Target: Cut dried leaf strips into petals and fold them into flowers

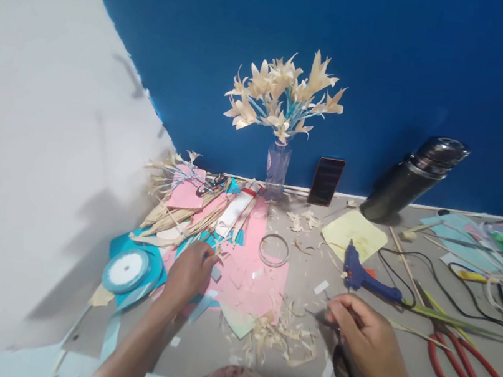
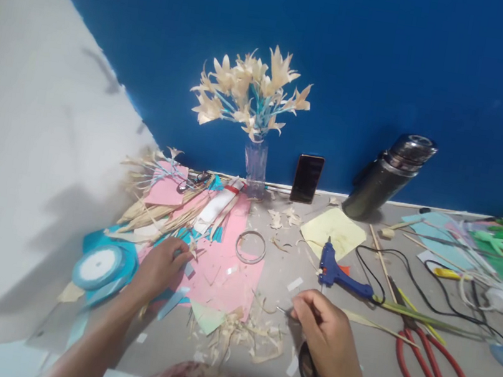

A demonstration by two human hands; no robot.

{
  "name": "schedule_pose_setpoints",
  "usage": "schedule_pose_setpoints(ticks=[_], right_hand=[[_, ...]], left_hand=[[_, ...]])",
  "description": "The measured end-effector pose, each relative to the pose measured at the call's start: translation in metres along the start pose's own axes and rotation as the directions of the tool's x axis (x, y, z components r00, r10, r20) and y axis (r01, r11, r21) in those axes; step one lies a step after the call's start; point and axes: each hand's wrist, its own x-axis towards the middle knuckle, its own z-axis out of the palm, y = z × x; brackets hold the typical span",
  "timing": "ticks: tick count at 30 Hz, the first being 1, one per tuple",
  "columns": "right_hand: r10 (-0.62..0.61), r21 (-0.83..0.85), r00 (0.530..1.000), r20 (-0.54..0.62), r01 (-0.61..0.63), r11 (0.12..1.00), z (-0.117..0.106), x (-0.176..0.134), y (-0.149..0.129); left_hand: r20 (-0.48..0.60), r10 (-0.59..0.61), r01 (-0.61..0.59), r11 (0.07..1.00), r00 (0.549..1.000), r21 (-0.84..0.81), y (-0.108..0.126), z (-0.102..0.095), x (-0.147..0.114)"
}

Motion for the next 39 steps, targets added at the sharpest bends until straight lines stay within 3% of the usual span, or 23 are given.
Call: schedule_pose_setpoints(ticks=[5, 15, 20, 23, 26, 28, 30, 35, 39], right_hand=[[-0.074, -0.021, 0.997, 0.035, 0.075, 0.997, 0.004, 0.002, -0.006], [-0.077, -0.031, 0.995, 0.067, 0.079, 0.996, 0.008, -0.001, 0.001], [-0.055, 0.020, 0.998, -0.007, 0.055, 0.998, 0.016, -0.002, -0.007], [-0.050, 0.020, 0.999, -0.015, 0.050, 0.999, 0.019, -0.003, -0.011], [-0.041, 0.039, 0.999, 0.035, 0.040, 0.998, 0.021, -0.002, -0.014], [-0.046, 0.069, 0.994, 0.094, 0.040, 0.997, 0.023, 0.001, -0.018], [-0.059, 0.133, 0.990, 0.129, 0.041, 0.990, 0.028, 0.007, -0.027], [-0.073, 0.436, 0.996, 0.056, 0.041, 0.899, 0.046, 0.032, -0.060], [-0.090, 0.670, 0.996, 0.005, 0.064, 0.740, 0.053, 0.050, -0.076]], left_hand=[[-0.004, 0.014, -0.014, 1.000, 1.000, 0.003, -0.001, 0.005, 0.005], [-0.044, -0.008, 0.010, 0.999, 0.999, 0.035, 0.002, 0.008, 0.004], [-0.075, -0.033, 0.035, 0.999, 0.997, 0.023, 0.001, 0.010, 0.005], [-0.128, -0.034, 0.024, 0.997, 0.991, -0.076, 0.000, 0.006, 0.004], [-0.163, -0.118, 0.062, 0.947, 0.980, -0.314, 0.004, -0.005, -0.002], [-0.094, -0.216, 0.146, 0.868, 0.972, -0.475, 0.014, -0.011, -0.010], [0.043, -0.248, 0.223, 0.766, 0.968, -0.603, 0.030, -0.014, -0.019], [0.318, -0.018, 0.273, 0.563, 0.948, -0.780, 0.076, -0.005, -0.034], [0.394, 0.061, 0.311, 0.510, 0.917, -0.802, 0.094, 0.009, -0.037]])
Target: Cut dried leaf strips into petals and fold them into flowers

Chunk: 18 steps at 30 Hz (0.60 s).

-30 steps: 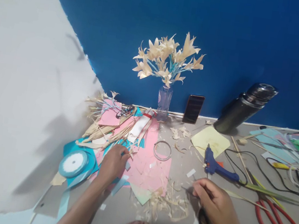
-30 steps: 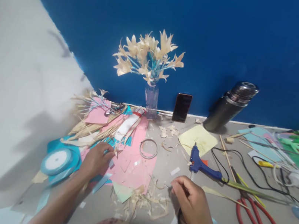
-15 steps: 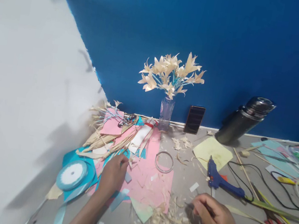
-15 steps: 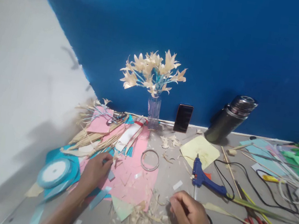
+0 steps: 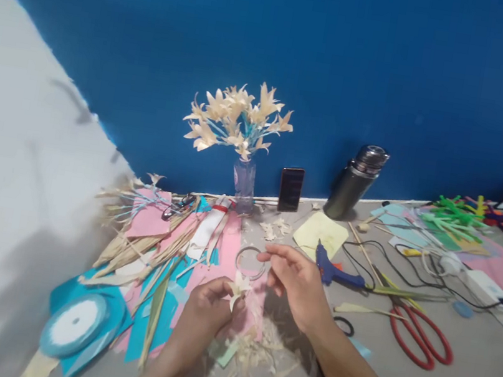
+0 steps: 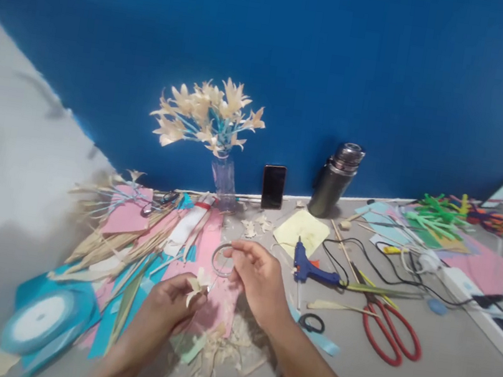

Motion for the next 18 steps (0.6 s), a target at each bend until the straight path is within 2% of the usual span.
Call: schedule_pose_setpoints(ticks=[4, 6, 7, 9, 11, 12, 15, 18], right_hand=[[-0.019, 0.128, 1.000, 0.019, 0.017, 0.992, -0.006, 0.009, -0.007], [-0.082, 0.140, 0.994, -0.067, 0.091, 0.986, -0.021, 0.010, -0.018], [-0.139, 0.126, 0.980, -0.144, 0.158, 0.979, -0.030, 0.010, -0.025], [-0.281, 0.038, 0.913, -0.296, 0.305, 0.952, -0.049, 0.006, -0.040], [-0.389, -0.099, 0.857, -0.338, 0.378, 0.920, -0.062, 0.000, -0.050], [-0.409, -0.156, 0.855, -0.318, 0.378, 0.913, -0.063, -0.004, -0.052], [-0.328, -0.222, 0.928, -0.175, 0.288, 0.932, -0.051, -0.016, -0.040], [-0.164, -0.152, 0.986, -0.039, 0.156, 0.976, -0.028, -0.023, -0.014]], left_hand=[[0.068, -0.035, 0.039, 0.997, 0.997, -0.059, -0.004, 0.006, 0.002], [0.075, -0.020, 0.029, 0.992, 0.997, -0.127, -0.001, 0.004, 0.003], [0.068, -0.008, 0.020, 0.984, 0.998, -0.174, 0.001, 0.003, 0.004], [0.058, 0.001, 0.015, 0.958, 0.998, -0.287, 0.006, 0.002, 0.006], [0.085, -0.018, 0.050, 0.919, 0.996, -0.391, 0.011, 0.004, 0.008], [0.110, -0.028, 0.073, 0.900, 0.993, -0.431, 0.014, 0.006, 0.010], [0.173, -0.027, 0.111, 0.860, 0.985, -0.498, 0.019, 0.019, 0.014], [0.169, -0.008, 0.097, 0.844, 0.986, -0.528, 0.022, 0.032, 0.018]])
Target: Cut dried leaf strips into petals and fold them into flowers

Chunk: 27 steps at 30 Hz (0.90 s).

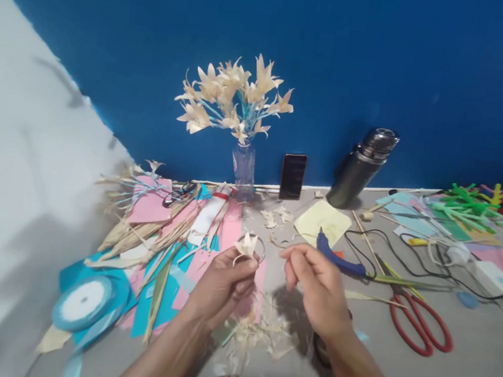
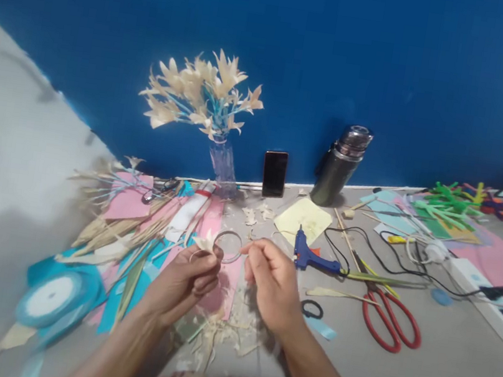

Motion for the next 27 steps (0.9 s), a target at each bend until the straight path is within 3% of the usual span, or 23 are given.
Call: schedule_pose_setpoints(ticks=[5, 13, 22, 27], right_hand=[[0.138, 0.132, 0.988, 0.067, -0.146, 0.981, 0.024, -0.003, 0.021], [0.258, 0.397, 0.949, 0.181, -0.310, 0.864, 0.024, 0.001, 0.026], [0.321, 0.357, 0.942, 0.100, -0.335, 0.872, 0.033, 0.005, 0.025], [0.342, 0.345, 0.936, 0.083, -0.349, 0.871, 0.036, 0.005, 0.026]], left_hand=[[-0.057, 0.129, -0.127, 0.991, 0.990, 0.038, -0.006, 0.011, 0.003], [-0.085, 0.253, -0.234, 0.954, 0.964, 0.190, -0.014, 0.003, 0.000], [-0.048, 0.442, -0.368, 0.798, 0.896, 0.478, -0.014, -0.002, -0.001], [0.006, 0.546, -0.437, 0.664, 0.838, 0.607, -0.011, 0.001, -0.003]])
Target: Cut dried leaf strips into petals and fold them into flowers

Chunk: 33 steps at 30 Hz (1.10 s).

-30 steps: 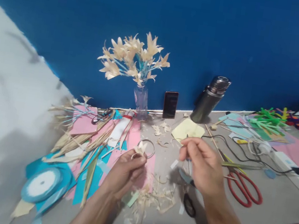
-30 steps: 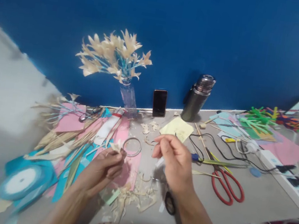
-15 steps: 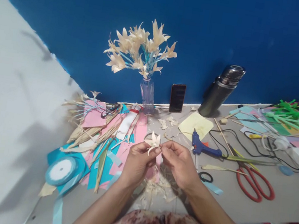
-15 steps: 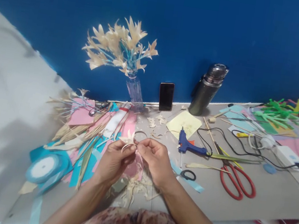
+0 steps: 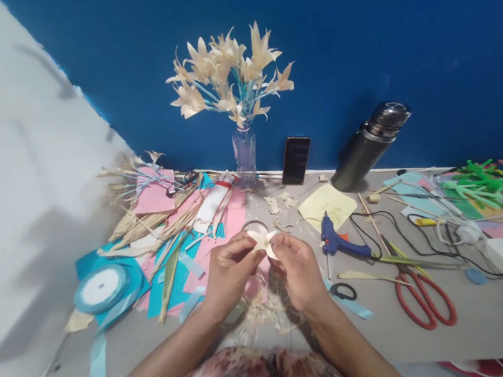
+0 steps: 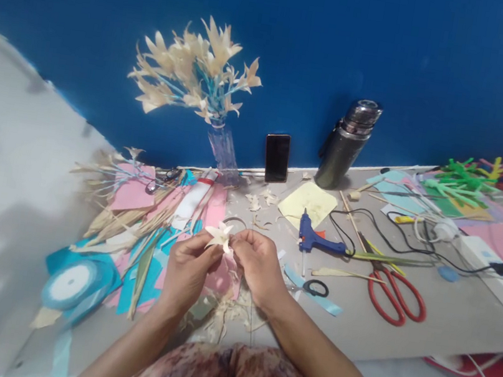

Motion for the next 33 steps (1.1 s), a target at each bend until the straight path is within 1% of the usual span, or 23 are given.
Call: schedule_pose_setpoints(ticks=[3, 8, 11, 13, 16, 19, 22, 25, 27, 30, 32, 33], right_hand=[[-0.004, -0.011, 1.000, 0.011, 0.004, 1.000, -0.001, -0.001, 0.003], [-0.076, 0.016, 0.996, 0.054, 0.075, 0.997, -0.001, -0.004, 0.005], [-0.076, 0.022, 0.994, 0.077, 0.074, 0.997, -0.003, -0.005, 0.005], [-0.053, 0.041, 0.994, 0.093, 0.050, 0.998, -0.004, -0.005, 0.005], [-0.056, 0.071, 0.994, 0.095, 0.049, 0.996, -0.008, -0.005, 0.006], [-0.098, 0.001, 0.993, 0.073, 0.098, 0.995, -0.009, -0.006, 0.004], [-0.139, -0.161, 0.987, 0.085, 0.151, 0.975, -0.008, -0.008, -0.002], [-0.178, -0.314, 0.973, 0.146, 0.216, 0.925, -0.006, -0.010, -0.011], [-0.222, -0.398, 0.953, 0.208, 0.290, 0.870, -0.007, -0.010, -0.018], [-0.308, -0.511, 0.912, 0.269, 0.407, 0.758, -0.014, -0.012, -0.028], [-0.311, -0.557, 0.905, 0.290, 0.424, 0.714, -0.021, -0.015, -0.033], [-0.282, -0.568, 0.909, 0.308, 0.414, 0.712, -0.024, -0.018, -0.035]], left_hand=[[-0.034, 0.036, -0.036, 0.999, 0.999, 0.002, -0.002, 0.000, -0.001], [-0.063, 0.010, -0.013, 0.998, 0.998, -0.060, -0.011, 0.001, -0.002], [-0.097, -0.012, 0.003, 0.996, 0.995, -0.093, -0.013, 0.001, -0.003], [-0.080, -0.027, 0.019, 0.995, 0.996, -0.099, -0.012, 0.001, -0.003], [-0.013, -0.050, 0.048, 0.991, 0.999, -0.128, -0.009, 0.000, -0.003], [0.056, -0.125, 0.135, 0.961, 0.991, -0.240, -0.006, -0.002, -0.002], [0.139, -0.241, 0.276, 0.888, 0.960, -0.367, -0.005, -0.002, 0.001], [0.230, -0.321, 0.394, 0.792, 0.919, -0.467, -0.003, -0.002, 0.003], [0.283, -0.336, 0.439, 0.726, 0.898, -0.529, -0.001, -0.003, 0.005], [0.355, -0.337, 0.489, 0.610, 0.872, -0.624, 0.004, -0.007, 0.008], [0.375, -0.330, 0.499, 0.545, 0.866, -0.673, 0.007, -0.011, 0.009], [0.379, -0.325, 0.498, 0.524, 0.867, -0.691, 0.009, -0.014, 0.009]])
